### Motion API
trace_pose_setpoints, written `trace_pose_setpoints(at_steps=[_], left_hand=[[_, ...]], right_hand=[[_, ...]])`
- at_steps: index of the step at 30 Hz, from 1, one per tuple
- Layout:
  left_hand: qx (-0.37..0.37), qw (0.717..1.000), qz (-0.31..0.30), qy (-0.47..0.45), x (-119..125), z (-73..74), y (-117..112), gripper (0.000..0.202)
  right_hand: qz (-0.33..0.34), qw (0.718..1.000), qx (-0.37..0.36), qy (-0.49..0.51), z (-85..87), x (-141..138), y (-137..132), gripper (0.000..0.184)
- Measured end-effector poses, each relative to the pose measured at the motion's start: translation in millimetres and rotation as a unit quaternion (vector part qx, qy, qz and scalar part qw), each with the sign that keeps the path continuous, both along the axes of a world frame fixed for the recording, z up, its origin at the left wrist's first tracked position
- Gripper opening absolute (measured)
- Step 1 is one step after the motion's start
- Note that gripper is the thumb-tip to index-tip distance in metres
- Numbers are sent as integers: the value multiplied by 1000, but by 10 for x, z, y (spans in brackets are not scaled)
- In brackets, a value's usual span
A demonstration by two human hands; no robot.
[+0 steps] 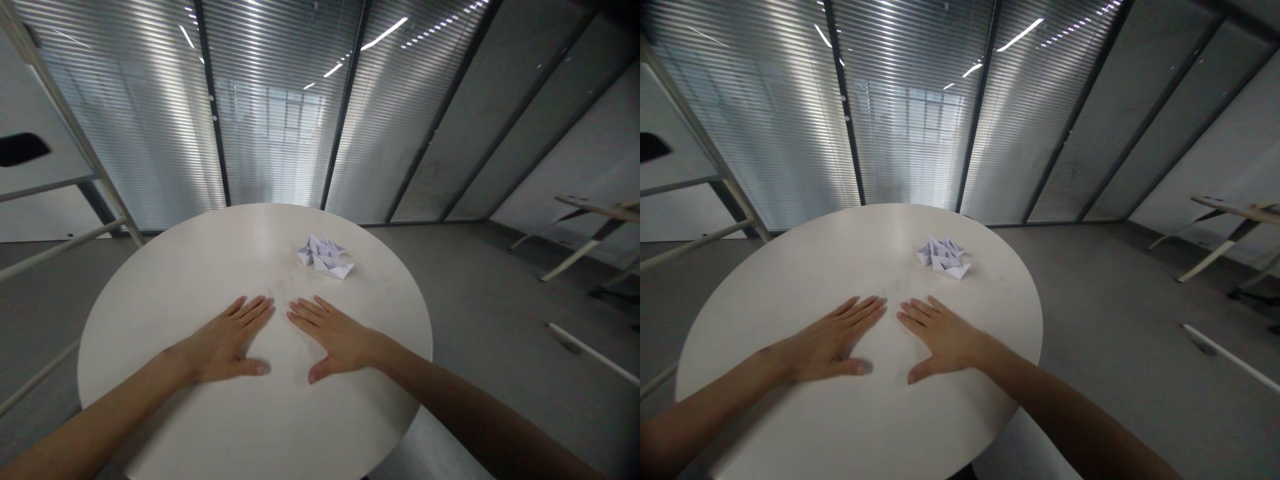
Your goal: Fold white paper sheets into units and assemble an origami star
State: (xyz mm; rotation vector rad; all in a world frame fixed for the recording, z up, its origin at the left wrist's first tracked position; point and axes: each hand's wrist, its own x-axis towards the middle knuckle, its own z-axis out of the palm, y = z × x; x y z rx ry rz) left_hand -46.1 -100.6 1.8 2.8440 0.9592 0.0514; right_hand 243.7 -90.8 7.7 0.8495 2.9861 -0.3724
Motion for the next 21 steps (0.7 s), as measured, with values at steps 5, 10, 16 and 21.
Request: trace_pose_setpoints(at_steps=[5, 10, 16, 21], left_hand=[[1, 1000, -6, -8, 6, 20, 16, 89], [0, 1000, -7, -15, 3, 3, 43, 89], [26, 998, -8, -61, 15, 32, 147, 67], [71, 995, -15, -68, 68, 289, 309, 34]], right_hand=[[3, 1000, 1, 12, 7, 9, 12, 100], [-1, 999, 10, 31, 11, 28, 30, 97], [-39, 991, 62, 115, -65, 10, 30, 64], [-143, 953, 153, 221, -11, 8, 251, 25]])
